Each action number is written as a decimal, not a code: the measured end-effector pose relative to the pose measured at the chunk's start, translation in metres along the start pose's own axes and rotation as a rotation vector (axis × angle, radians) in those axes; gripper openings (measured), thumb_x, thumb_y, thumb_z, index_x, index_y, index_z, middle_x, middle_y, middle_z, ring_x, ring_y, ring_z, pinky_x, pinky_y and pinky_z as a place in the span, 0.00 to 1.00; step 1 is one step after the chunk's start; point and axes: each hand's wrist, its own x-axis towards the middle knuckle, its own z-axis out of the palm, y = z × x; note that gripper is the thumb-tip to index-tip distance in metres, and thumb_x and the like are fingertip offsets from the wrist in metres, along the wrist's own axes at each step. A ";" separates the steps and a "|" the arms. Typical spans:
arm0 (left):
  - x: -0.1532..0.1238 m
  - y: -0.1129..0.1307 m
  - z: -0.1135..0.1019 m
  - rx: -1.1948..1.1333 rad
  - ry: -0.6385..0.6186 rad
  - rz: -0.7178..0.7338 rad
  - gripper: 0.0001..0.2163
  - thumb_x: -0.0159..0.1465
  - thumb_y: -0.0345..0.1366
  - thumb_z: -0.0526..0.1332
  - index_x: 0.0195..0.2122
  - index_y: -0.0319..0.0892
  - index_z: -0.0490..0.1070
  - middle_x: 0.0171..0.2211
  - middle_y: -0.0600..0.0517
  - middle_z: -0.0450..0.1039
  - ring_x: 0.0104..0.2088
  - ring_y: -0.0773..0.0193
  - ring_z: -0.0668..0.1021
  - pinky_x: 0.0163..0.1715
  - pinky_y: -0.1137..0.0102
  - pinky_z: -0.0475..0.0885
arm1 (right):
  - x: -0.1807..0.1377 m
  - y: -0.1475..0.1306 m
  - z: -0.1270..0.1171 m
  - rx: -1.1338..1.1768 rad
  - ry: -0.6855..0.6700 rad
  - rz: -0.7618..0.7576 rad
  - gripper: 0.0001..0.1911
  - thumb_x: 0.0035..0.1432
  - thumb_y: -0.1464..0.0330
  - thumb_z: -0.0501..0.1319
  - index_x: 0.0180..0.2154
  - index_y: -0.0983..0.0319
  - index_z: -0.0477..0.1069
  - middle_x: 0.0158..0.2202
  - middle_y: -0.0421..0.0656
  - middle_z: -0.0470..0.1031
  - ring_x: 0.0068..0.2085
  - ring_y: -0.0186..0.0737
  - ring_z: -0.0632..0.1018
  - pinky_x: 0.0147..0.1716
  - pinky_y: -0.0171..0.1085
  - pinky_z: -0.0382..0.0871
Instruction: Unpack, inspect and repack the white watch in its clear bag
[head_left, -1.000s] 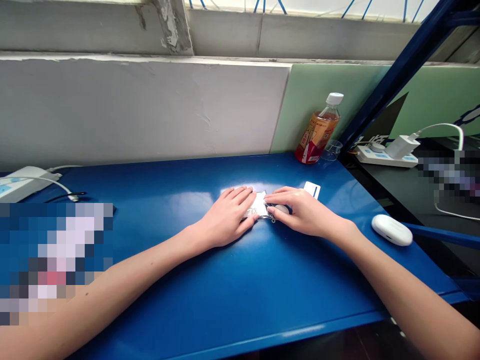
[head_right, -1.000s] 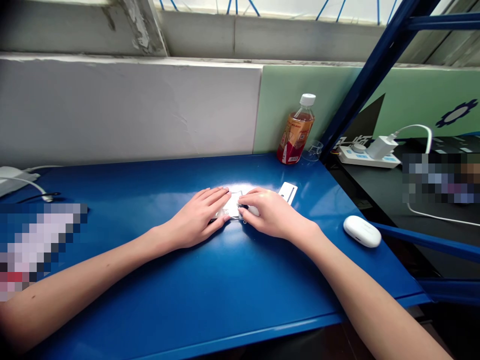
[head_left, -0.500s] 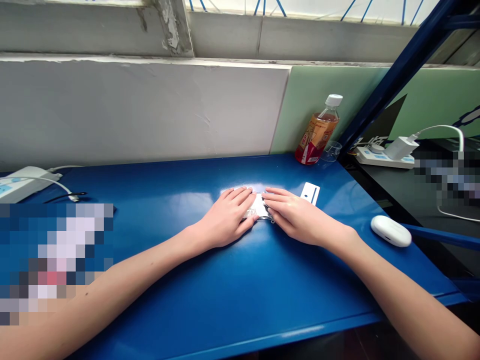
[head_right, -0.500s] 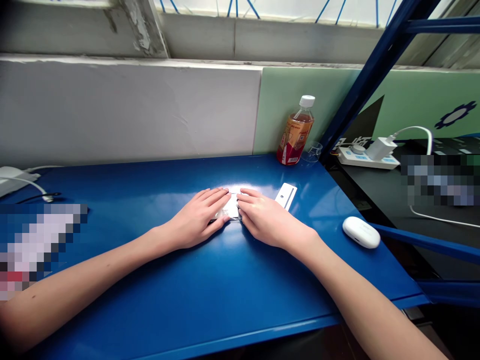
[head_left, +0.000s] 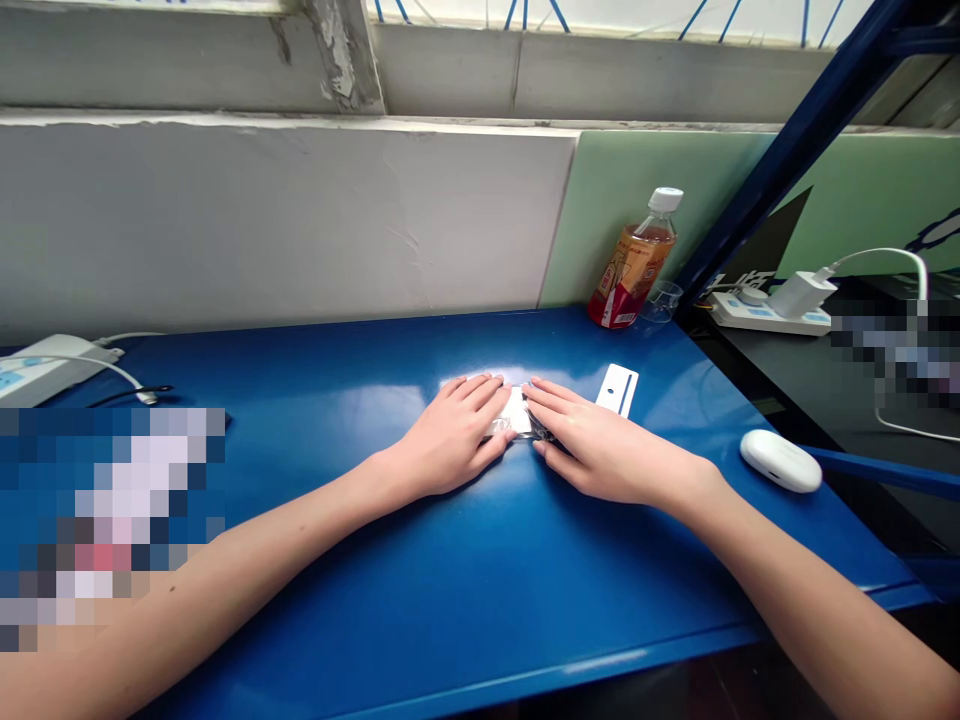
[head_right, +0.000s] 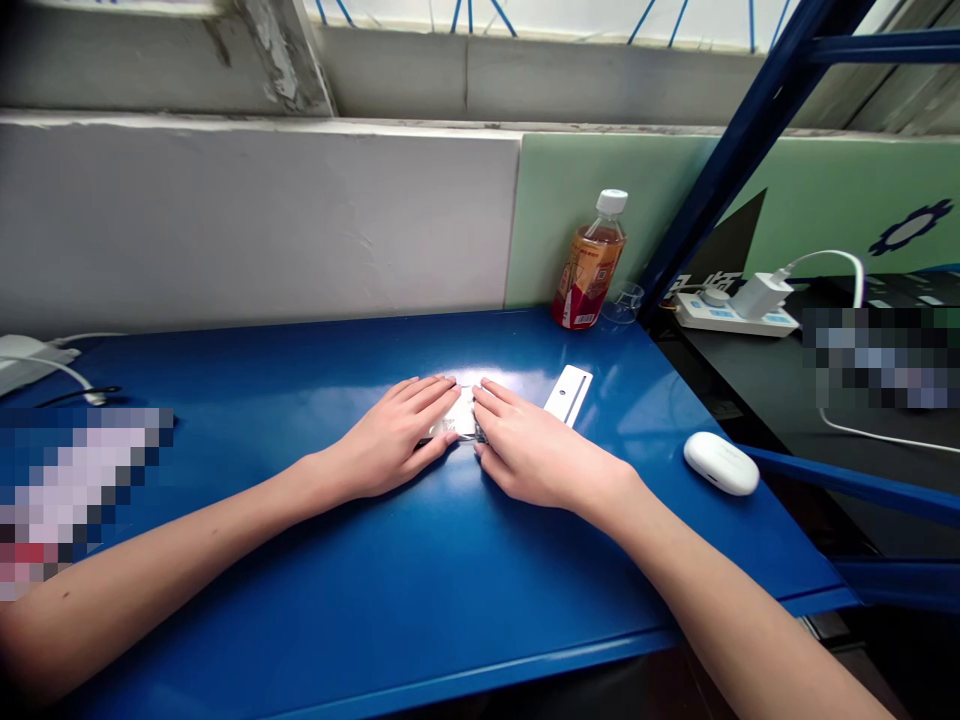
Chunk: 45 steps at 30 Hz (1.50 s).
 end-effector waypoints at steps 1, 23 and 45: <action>0.000 0.000 0.000 0.004 0.000 0.001 0.25 0.73 0.45 0.48 0.65 0.36 0.61 0.64 0.37 0.64 0.65 0.45 0.66 0.62 0.48 0.61 | 0.000 -0.001 0.001 -0.014 -0.002 0.005 0.21 0.66 0.68 0.53 0.58 0.68 0.67 0.62 0.59 0.69 0.66 0.59 0.65 0.61 0.56 0.68; 0.000 0.001 0.002 0.041 -0.003 0.003 0.25 0.74 0.45 0.47 0.65 0.33 0.62 0.65 0.37 0.63 0.65 0.44 0.65 0.63 0.50 0.61 | 0.003 -0.003 0.008 -0.051 0.035 -0.021 0.32 0.65 0.57 0.58 0.59 0.77 0.67 0.63 0.67 0.65 0.66 0.64 0.64 0.61 0.57 0.67; 0.001 -0.001 0.002 -0.036 0.066 0.036 0.23 0.72 0.44 0.51 0.62 0.34 0.63 0.62 0.35 0.66 0.63 0.44 0.68 0.60 0.49 0.63 | 0.008 0.002 0.011 0.070 0.156 0.040 0.20 0.68 0.62 0.55 0.50 0.70 0.75 0.56 0.60 0.74 0.62 0.59 0.71 0.60 0.55 0.69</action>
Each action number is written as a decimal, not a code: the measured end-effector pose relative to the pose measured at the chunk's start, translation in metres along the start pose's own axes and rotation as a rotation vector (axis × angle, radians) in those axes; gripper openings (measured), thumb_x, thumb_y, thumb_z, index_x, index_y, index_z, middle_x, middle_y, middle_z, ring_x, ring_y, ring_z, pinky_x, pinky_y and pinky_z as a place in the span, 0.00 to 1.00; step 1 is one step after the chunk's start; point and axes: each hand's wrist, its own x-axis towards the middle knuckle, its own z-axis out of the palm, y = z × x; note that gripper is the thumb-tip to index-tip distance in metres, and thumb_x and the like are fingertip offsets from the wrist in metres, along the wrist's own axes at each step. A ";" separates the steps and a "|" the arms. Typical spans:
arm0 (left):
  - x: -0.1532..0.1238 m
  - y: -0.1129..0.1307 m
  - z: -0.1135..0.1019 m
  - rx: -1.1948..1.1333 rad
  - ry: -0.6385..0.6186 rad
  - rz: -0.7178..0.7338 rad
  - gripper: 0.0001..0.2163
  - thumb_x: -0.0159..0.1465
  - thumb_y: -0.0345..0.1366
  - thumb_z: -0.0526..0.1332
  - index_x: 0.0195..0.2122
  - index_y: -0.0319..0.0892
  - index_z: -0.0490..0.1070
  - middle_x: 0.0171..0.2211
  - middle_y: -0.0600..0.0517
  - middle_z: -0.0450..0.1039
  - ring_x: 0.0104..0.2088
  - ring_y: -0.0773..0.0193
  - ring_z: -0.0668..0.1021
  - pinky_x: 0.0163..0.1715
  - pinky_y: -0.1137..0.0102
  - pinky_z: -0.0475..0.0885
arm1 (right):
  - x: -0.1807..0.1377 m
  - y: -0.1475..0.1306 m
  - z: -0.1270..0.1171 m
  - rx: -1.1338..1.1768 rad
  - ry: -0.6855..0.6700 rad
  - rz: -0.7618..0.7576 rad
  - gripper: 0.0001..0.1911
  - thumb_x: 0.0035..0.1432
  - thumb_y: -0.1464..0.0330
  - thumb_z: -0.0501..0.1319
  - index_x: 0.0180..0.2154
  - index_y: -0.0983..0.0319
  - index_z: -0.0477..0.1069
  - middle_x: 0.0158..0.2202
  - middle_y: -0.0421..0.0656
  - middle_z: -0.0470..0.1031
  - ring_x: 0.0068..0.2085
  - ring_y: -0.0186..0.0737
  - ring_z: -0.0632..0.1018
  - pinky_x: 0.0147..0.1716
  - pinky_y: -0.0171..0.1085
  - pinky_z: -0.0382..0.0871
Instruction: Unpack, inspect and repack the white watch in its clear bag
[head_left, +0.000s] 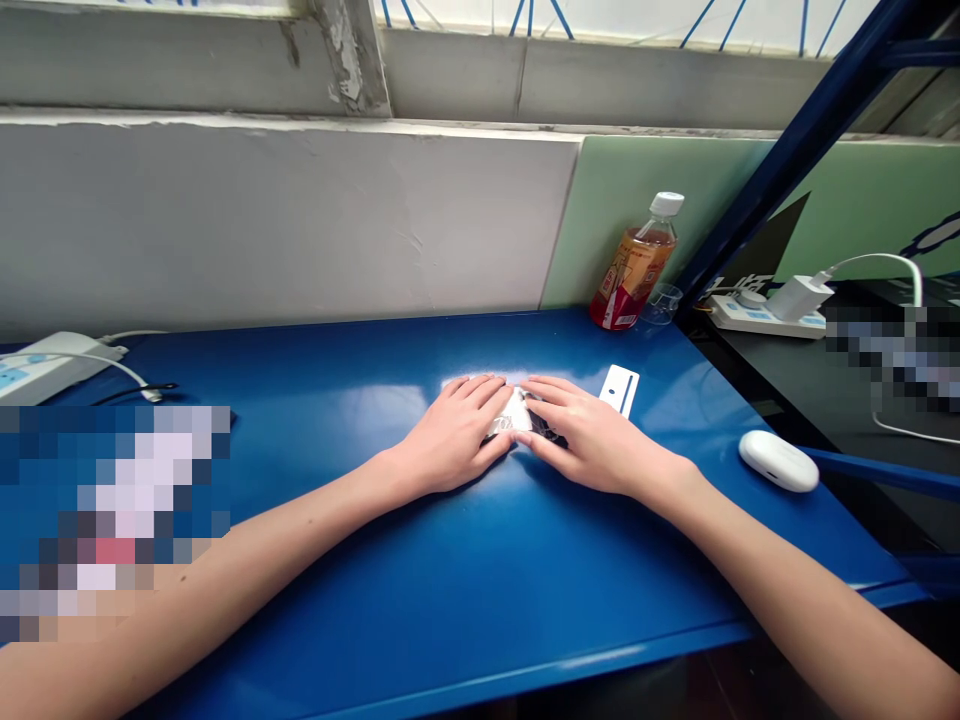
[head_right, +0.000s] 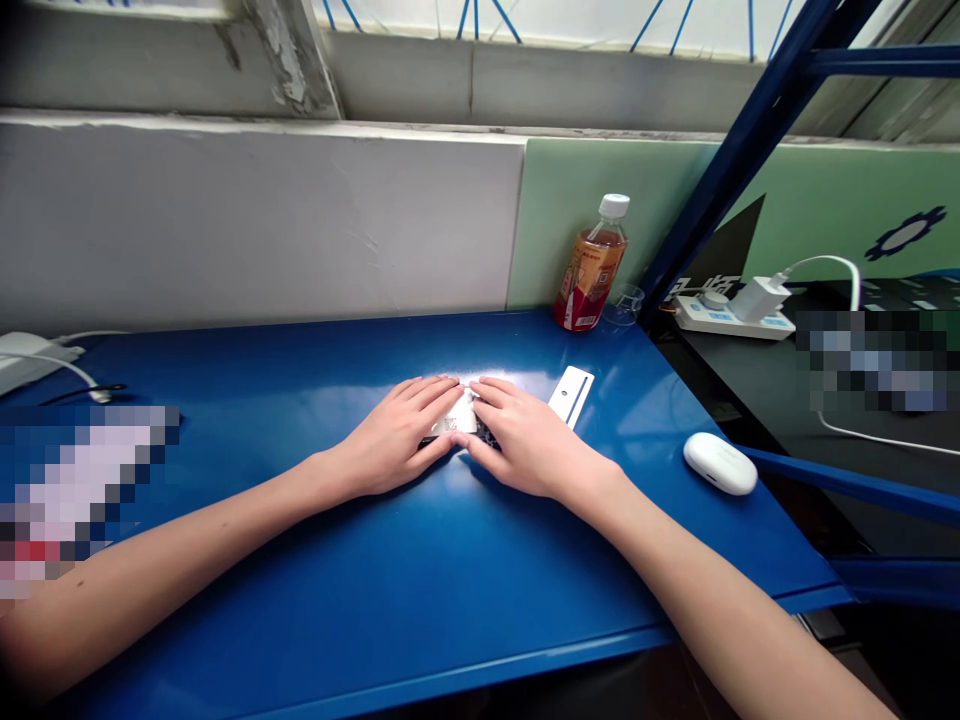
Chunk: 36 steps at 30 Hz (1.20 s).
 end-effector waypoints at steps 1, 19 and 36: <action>0.000 0.000 0.000 -0.015 0.005 -0.006 0.24 0.72 0.45 0.51 0.62 0.34 0.63 0.62 0.36 0.67 0.63 0.45 0.68 0.60 0.50 0.63 | 0.000 0.003 -0.001 -0.024 0.001 0.007 0.20 0.68 0.62 0.55 0.49 0.70 0.75 0.56 0.60 0.74 0.61 0.60 0.71 0.59 0.55 0.69; -0.001 -0.002 -0.002 -0.157 0.070 -0.050 0.26 0.71 0.48 0.56 0.64 0.38 0.60 0.61 0.39 0.67 0.61 0.48 0.69 0.60 0.51 0.65 | -0.001 0.039 -0.004 0.029 0.080 0.016 0.19 0.66 0.75 0.54 0.56 0.63 0.71 0.52 0.52 0.77 0.52 0.49 0.77 0.51 0.49 0.74; -0.005 0.001 -0.010 -0.256 0.028 0.090 0.24 0.74 0.42 0.47 0.70 0.42 0.49 0.67 0.41 0.58 0.67 0.51 0.63 0.65 0.53 0.60 | -0.002 0.040 -0.018 0.205 0.262 -0.035 0.09 0.65 0.66 0.62 0.42 0.57 0.81 0.40 0.46 0.80 0.39 0.42 0.80 0.39 0.41 0.75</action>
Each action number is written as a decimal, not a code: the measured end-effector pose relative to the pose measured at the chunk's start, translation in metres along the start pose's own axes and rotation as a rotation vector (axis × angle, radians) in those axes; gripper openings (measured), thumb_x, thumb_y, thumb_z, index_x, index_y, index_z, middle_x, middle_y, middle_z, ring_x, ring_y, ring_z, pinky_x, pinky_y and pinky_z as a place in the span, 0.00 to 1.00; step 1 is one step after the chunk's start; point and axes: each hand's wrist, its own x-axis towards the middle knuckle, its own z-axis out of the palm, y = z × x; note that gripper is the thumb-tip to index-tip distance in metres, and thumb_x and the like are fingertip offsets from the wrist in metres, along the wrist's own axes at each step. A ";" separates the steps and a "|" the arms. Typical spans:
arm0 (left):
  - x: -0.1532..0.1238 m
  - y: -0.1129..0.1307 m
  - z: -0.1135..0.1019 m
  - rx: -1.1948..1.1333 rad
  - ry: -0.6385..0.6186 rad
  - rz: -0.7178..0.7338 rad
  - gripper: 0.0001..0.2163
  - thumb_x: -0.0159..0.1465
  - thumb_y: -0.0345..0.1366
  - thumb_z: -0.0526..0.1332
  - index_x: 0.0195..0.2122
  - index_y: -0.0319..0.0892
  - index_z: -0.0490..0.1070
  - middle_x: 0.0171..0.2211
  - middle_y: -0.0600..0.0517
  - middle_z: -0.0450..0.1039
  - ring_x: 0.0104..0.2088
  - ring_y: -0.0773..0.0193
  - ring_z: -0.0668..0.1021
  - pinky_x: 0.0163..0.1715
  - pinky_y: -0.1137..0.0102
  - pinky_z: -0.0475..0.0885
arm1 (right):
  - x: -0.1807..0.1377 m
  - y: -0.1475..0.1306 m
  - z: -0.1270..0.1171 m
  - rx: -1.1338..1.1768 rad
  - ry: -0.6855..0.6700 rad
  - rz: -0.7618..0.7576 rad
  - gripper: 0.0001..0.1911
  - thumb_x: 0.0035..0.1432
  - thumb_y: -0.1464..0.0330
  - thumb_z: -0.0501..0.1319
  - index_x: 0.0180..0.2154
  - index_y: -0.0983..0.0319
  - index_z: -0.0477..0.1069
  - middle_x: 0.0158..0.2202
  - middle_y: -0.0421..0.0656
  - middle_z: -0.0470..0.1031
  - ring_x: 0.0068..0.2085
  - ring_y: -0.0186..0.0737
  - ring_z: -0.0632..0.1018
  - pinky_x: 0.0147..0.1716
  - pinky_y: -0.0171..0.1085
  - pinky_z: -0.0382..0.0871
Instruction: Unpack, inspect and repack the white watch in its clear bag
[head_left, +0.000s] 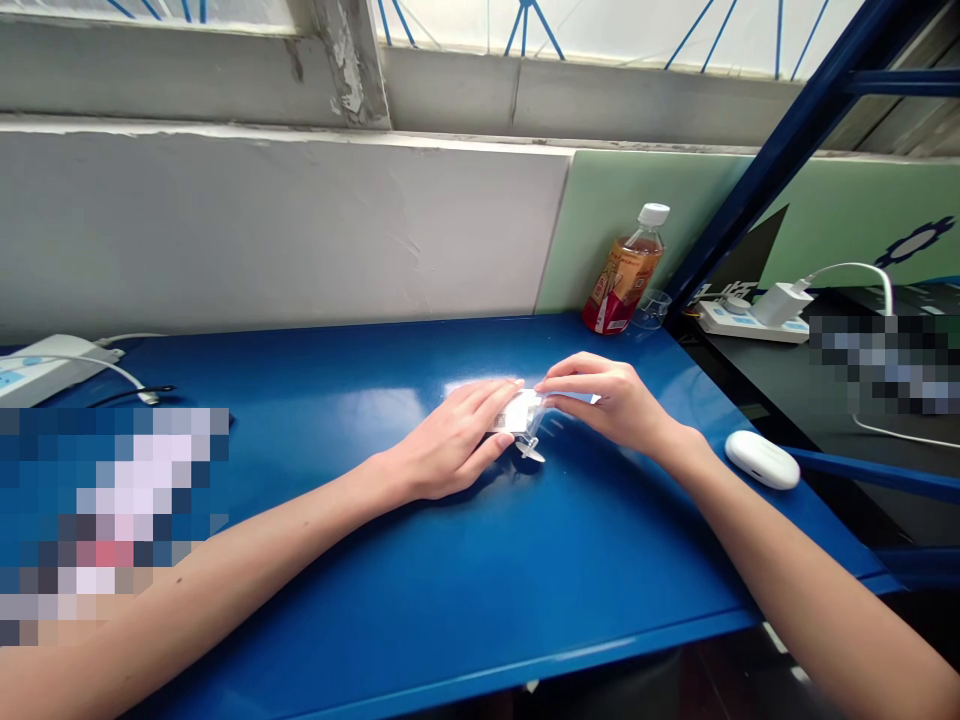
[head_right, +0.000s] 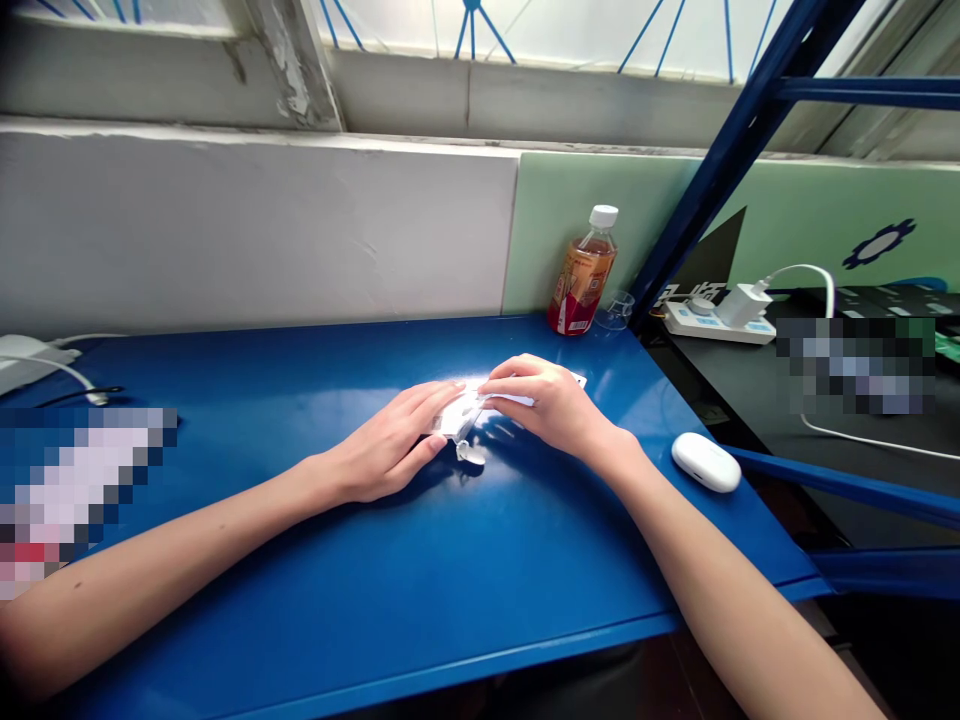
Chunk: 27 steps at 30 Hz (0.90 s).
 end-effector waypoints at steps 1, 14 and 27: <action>0.000 0.000 0.000 -0.001 -0.012 0.004 0.24 0.74 0.41 0.47 0.70 0.42 0.49 0.68 0.41 0.58 0.67 0.52 0.62 0.65 0.53 0.60 | 0.000 0.000 -0.001 0.012 0.005 0.007 0.09 0.64 0.66 0.62 0.42 0.57 0.82 0.39 0.46 0.79 0.39 0.42 0.80 0.39 0.41 0.75; 0.001 -0.001 -0.001 -0.072 0.002 0.010 0.22 0.74 0.41 0.44 0.66 0.40 0.55 0.65 0.41 0.63 0.65 0.52 0.66 0.63 0.56 0.63 | 0.011 -0.015 -0.011 0.400 0.239 0.227 0.08 0.59 0.61 0.67 0.33 0.58 0.80 0.33 0.44 0.78 0.35 0.42 0.78 0.34 0.41 0.75; -0.003 -0.002 0.002 -0.028 0.277 -0.034 0.23 0.73 0.39 0.49 0.67 0.39 0.51 0.64 0.37 0.60 0.65 0.51 0.64 0.63 0.54 0.64 | 0.012 -0.013 -0.003 0.627 0.261 0.564 0.13 0.50 0.58 0.72 0.31 0.61 0.82 0.31 0.43 0.82 0.33 0.41 0.80 0.34 0.39 0.75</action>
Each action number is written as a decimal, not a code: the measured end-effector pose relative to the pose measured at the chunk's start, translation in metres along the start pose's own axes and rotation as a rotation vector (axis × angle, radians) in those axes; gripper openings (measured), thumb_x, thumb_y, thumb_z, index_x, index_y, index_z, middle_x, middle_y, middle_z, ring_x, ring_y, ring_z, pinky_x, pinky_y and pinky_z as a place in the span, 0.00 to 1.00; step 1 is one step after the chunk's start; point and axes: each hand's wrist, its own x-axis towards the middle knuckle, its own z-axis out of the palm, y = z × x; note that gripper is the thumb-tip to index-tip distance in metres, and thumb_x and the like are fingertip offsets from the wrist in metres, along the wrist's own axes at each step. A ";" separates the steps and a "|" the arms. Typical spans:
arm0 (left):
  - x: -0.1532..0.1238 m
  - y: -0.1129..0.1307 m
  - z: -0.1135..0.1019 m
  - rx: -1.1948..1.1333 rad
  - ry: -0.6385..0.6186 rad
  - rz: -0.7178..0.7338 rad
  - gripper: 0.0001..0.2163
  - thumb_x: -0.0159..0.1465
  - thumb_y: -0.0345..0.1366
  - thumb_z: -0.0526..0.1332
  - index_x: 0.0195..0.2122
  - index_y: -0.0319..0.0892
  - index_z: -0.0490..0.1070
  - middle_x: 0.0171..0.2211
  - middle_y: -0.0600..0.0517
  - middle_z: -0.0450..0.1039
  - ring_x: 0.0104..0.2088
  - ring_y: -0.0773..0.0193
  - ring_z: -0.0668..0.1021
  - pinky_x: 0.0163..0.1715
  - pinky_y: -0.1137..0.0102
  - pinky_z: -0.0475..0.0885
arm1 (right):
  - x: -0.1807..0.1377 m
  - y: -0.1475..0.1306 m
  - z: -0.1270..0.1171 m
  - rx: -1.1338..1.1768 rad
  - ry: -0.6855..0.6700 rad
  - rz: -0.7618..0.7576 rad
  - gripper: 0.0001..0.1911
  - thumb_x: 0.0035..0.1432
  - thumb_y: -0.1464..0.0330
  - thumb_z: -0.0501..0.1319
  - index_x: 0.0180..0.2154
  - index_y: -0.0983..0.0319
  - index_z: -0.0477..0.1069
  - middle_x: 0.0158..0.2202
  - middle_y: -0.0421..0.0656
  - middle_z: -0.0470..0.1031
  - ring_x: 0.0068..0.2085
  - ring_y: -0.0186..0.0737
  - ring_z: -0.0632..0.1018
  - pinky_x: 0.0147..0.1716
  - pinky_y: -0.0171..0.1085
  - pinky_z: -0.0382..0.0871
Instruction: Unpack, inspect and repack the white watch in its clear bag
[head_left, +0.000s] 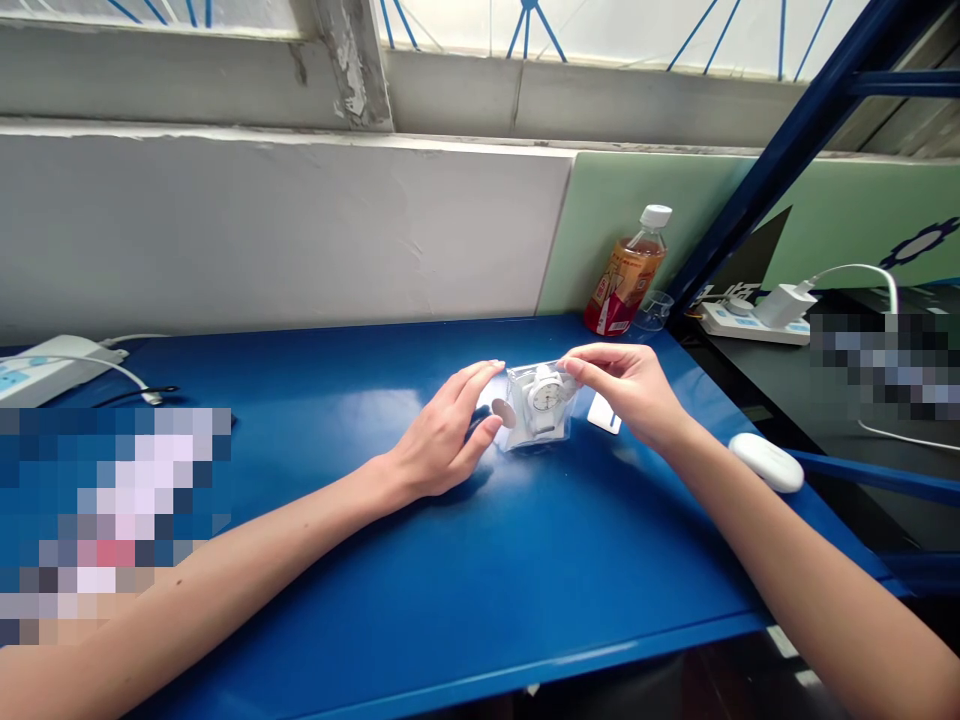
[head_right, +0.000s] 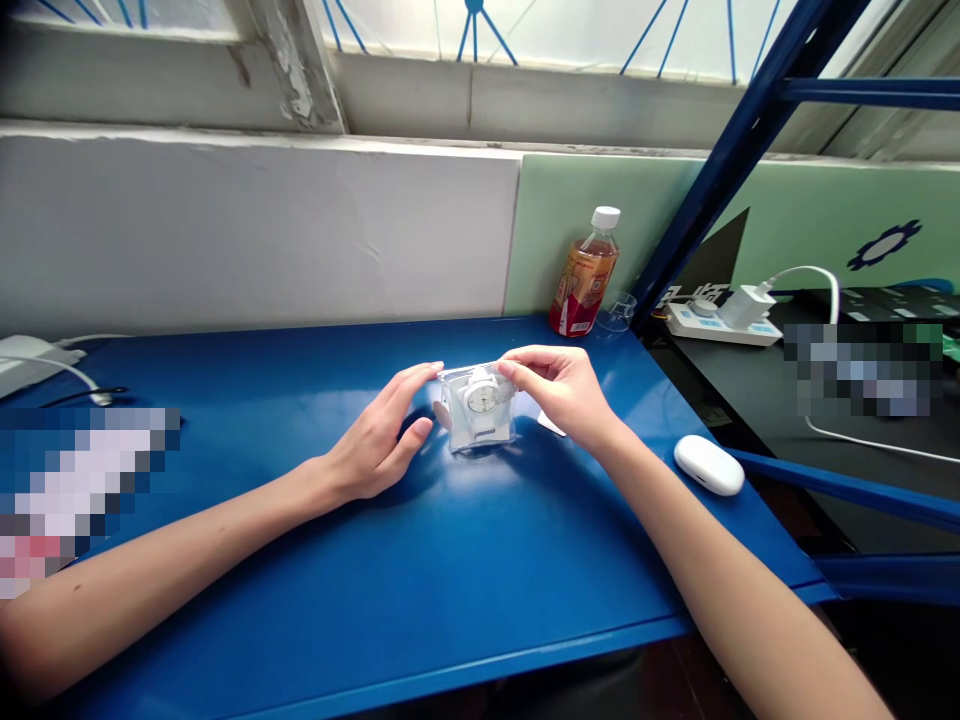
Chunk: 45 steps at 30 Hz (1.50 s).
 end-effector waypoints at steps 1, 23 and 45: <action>0.000 0.000 0.000 0.006 0.005 0.003 0.24 0.72 0.38 0.50 0.67 0.39 0.51 0.64 0.37 0.59 0.66 0.51 0.64 0.64 0.54 0.64 | 0.000 0.002 0.000 -0.003 -0.004 0.012 0.13 0.51 0.58 0.72 0.32 0.61 0.82 0.31 0.43 0.82 0.33 0.41 0.79 0.34 0.39 0.75; 0.001 0.002 0.002 0.107 -0.191 0.005 0.45 0.56 0.50 0.69 0.69 0.38 0.50 0.68 0.32 0.52 0.67 0.39 0.59 0.64 0.48 0.61 | 0.001 0.013 0.012 0.005 -0.068 0.273 0.18 0.48 0.56 0.72 0.35 0.63 0.81 0.34 0.46 0.83 0.34 0.42 0.80 0.34 0.38 0.75; 0.002 0.002 0.004 0.162 -0.323 -0.084 0.41 0.61 0.54 0.63 0.67 0.30 0.55 0.67 0.30 0.54 0.68 0.40 0.57 0.65 0.49 0.59 | -0.005 0.015 -0.013 -0.749 -0.600 -0.200 0.43 0.54 0.47 0.66 0.64 0.62 0.62 0.65 0.54 0.62 0.65 0.57 0.65 0.63 0.53 0.63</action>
